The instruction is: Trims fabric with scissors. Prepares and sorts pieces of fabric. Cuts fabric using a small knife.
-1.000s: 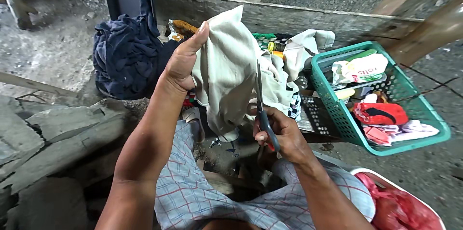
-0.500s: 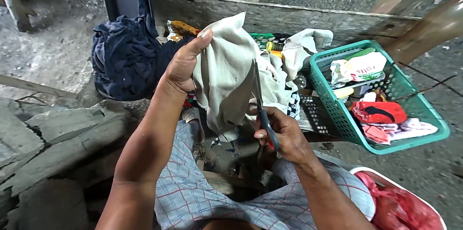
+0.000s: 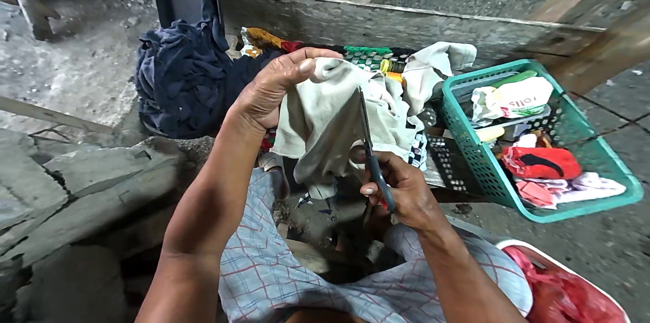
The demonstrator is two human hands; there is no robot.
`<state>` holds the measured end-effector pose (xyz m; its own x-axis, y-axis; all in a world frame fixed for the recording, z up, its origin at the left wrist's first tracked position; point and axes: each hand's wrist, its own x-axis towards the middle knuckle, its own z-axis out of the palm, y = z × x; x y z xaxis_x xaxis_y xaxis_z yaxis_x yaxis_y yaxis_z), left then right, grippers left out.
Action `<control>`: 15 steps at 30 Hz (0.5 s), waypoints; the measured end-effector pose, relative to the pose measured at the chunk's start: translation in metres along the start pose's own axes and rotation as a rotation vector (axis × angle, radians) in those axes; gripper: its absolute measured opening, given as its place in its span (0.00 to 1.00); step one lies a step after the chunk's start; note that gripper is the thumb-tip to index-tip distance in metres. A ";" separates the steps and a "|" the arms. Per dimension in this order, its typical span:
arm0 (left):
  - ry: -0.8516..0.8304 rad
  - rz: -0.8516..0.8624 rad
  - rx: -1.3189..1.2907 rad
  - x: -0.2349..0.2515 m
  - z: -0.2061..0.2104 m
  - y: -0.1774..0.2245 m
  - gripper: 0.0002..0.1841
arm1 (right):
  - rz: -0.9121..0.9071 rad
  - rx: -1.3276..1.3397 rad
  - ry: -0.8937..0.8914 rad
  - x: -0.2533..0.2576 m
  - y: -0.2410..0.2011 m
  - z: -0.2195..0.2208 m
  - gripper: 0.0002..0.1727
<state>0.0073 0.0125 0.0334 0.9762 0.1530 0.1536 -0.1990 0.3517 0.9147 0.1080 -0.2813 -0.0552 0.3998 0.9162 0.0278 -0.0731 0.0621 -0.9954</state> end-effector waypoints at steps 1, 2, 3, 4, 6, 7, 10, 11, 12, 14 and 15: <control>0.016 -0.011 0.019 0.000 0.002 0.000 0.19 | 0.001 -0.002 0.002 0.000 0.000 0.000 0.34; 0.033 -0.019 0.032 0.000 0.003 -0.001 0.18 | 0.002 -0.003 0.004 0.000 0.000 0.000 0.34; 0.040 -0.023 0.040 0.000 0.003 -0.002 0.16 | 0.001 -0.003 0.005 0.000 0.000 0.000 0.34; 0.042 -0.024 0.050 0.000 0.002 -0.005 0.14 | -0.001 -0.003 0.004 0.001 0.001 0.000 0.34; 0.091 -0.050 0.082 -0.002 0.003 -0.012 0.13 | -0.003 -0.006 0.002 0.001 0.001 -0.001 0.33; 0.147 -0.089 0.104 -0.005 0.005 -0.016 0.15 | 0.001 -0.014 0.004 0.000 0.001 -0.001 0.33; 0.355 -0.280 0.128 -0.012 0.013 -0.032 0.34 | 0.011 -0.042 0.013 0.000 0.001 -0.002 0.33; 0.364 -0.332 0.098 -0.014 0.015 -0.035 0.41 | 0.023 -0.046 0.014 -0.001 0.000 -0.003 0.33; 0.348 -0.375 0.074 -0.015 0.015 -0.038 0.46 | 0.035 -0.046 0.014 -0.001 -0.001 -0.003 0.33; 0.297 -0.431 0.054 -0.016 0.014 -0.044 0.51 | 0.049 -0.050 0.012 -0.003 -0.001 -0.005 0.33; 0.265 -0.450 0.037 -0.017 0.012 -0.047 0.51 | 0.053 -0.046 0.008 -0.003 -0.001 -0.005 0.33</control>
<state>0.0015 -0.0178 -0.0074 0.9083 0.2239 -0.3535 0.2435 0.4042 0.8817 0.1119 -0.2862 -0.0546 0.4038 0.9145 -0.0254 -0.0526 -0.0045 -0.9986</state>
